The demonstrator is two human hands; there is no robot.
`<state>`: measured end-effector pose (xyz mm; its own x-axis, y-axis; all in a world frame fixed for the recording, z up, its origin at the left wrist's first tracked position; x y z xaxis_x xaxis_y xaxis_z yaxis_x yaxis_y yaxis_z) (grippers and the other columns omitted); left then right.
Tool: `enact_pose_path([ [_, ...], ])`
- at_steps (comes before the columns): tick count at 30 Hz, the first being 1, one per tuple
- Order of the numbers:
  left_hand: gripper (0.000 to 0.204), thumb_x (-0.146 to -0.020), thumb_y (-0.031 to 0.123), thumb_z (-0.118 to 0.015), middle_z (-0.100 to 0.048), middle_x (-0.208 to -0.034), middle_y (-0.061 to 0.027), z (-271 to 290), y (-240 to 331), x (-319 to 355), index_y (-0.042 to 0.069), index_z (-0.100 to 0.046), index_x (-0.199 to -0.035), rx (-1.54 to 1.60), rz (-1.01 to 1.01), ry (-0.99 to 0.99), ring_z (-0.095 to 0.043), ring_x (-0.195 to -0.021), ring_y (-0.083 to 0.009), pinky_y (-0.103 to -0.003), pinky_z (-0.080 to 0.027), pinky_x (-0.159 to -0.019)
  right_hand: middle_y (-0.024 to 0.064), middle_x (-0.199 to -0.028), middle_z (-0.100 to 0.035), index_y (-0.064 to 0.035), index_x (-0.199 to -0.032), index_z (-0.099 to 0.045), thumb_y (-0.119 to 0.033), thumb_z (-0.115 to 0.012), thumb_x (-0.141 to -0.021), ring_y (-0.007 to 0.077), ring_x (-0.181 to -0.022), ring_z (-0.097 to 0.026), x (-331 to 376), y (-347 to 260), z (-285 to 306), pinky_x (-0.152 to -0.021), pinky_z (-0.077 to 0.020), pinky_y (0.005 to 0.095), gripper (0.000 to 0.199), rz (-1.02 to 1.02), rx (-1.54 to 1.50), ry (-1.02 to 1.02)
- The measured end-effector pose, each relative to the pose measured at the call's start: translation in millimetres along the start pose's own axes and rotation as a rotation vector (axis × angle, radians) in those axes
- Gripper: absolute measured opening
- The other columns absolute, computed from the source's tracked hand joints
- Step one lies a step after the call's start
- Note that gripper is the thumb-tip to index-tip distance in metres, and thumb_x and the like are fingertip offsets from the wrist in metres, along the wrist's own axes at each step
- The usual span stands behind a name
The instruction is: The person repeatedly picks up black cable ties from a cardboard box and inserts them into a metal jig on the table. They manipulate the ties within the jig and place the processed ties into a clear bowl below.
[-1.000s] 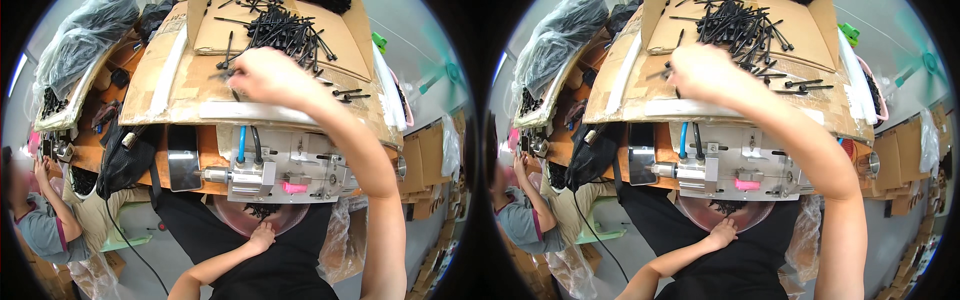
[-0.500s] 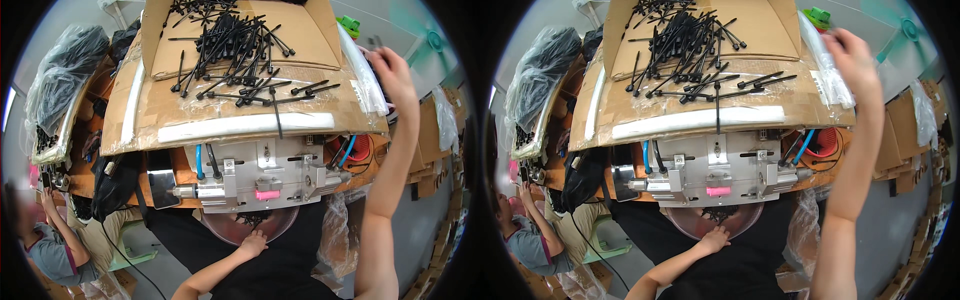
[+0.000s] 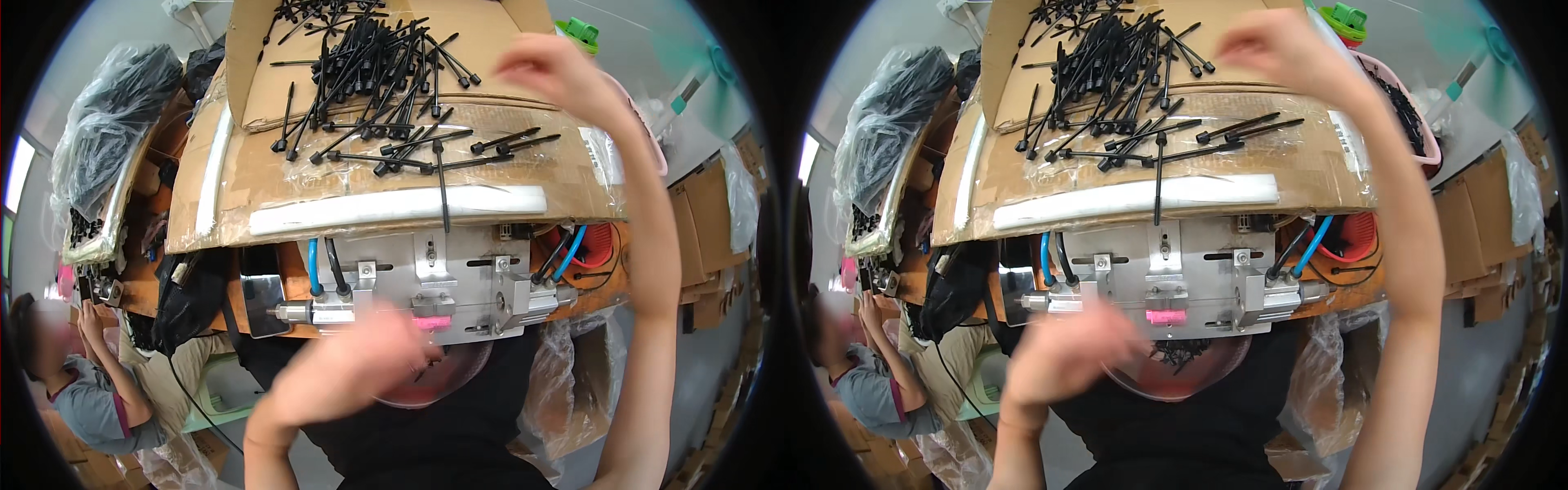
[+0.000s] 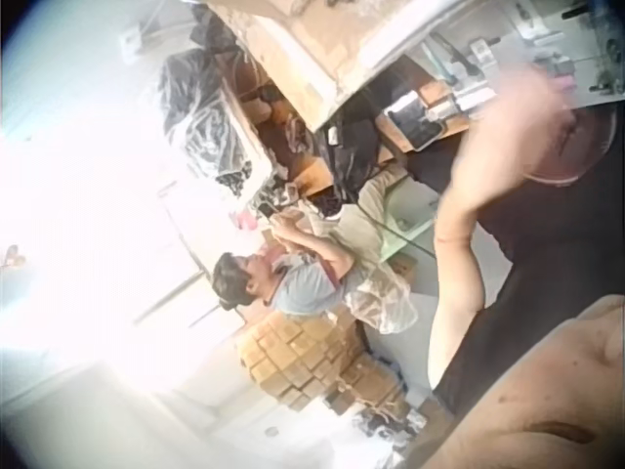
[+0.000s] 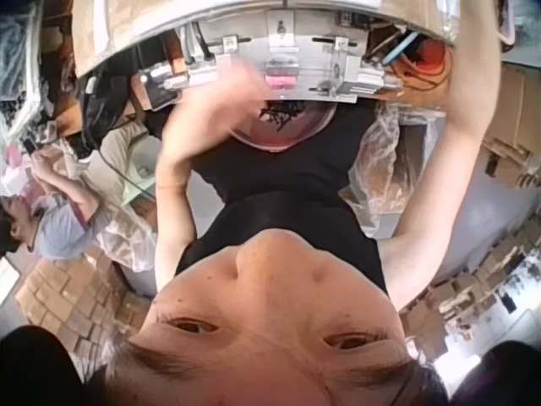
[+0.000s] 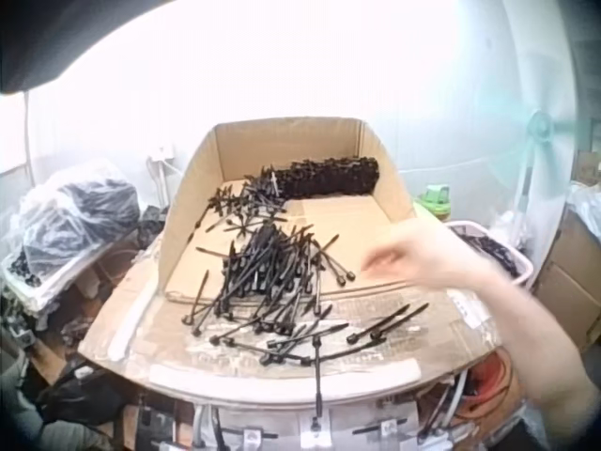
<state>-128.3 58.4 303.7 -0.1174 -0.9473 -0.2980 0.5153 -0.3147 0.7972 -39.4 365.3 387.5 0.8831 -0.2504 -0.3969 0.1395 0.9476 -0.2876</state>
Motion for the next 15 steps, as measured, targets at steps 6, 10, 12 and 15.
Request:
enact_pose_path([
  [6, 0.009, -0.084, -0.003, -0.059, -0.056, -0.095, -0.0118, 108, -73, -82, 0.001, -0.057, -0.091, -0.706, 0.111, 0.288, -0.056, -0.088, -0.0279, -0.035, -0.046, -0.08, 0.0095, -0.088, -0.063, -0.0053, -0.076, -0.067, -0.006, -0.071, -0.074, 0.0304, -0.09, -0.062, -68, -59, -83, -0.078, -0.0497, 0.0394, 0.005, 0.025, 0.598, -0.335],
  [10, 0.011, -0.082, -0.006, -0.06, -0.056, -0.092, -0.0092, 108, -80, -85, 0.001, -0.057, -0.09, -0.579, 0.17, 0.266, -0.056, -0.077, -0.0208, -0.03, -0.047, -0.073, 0.0094, -0.083, -0.062, -0.0042, -0.08, -0.066, -0.006, -0.071, -0.076, 0.0291, -0.084, -0.062, -58, -59, -83, -0.075, -0.0494, 0.0395, 0.006, 0.197, 0.537, -0.22],
  [12, 0.011, -0.082, -0.006, -0.06, -0.056, -0.092, -0.0083, 110, -75, -82, 0.001, -0.058, -0.091, -0.527, 0.17, 0.35, -0.056, -0.075, -0.0185, -0.028, -0.047, -0.072, 0.0091, -0.079, -0.06, -0.0038, -0.083, -0.066, -0.006, -0.07, -0.078, 0.027, -0.079, -0.06, -48, -51, -72, -0.071, -0.0491, 0.0376, 0.007, 0.287, 0.271, 0.093],
  [15, 0.013, -0.083, -0.006, -0.061, -0.057, -0.092, -0.008, 106, -65, -77, 0.001, -0.061, -0.094, -0.479, 0.18, 0.44, -0.056, -0.077, -0.0175, -0.028, -0.047, -0.073, 0.001, -0.094, -0.069, -0.0034, -0.106, -0.07, -0.017, -0.067, -0.092, 0.009, -0.082, -0.059, -21, -24, -18, -0.075, -0.047, 0.0249, 0.02, -0.149, -0.221, 0.311],
])
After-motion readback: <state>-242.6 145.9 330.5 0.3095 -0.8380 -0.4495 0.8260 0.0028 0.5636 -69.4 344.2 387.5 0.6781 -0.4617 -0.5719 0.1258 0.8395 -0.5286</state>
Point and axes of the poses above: each hand's wrist, its own x-axis away from the middle knuckle, its own z-axis out of the back of the hand, y = z × x, the point moved 5 cm from there along -x, towards the middle knuckle
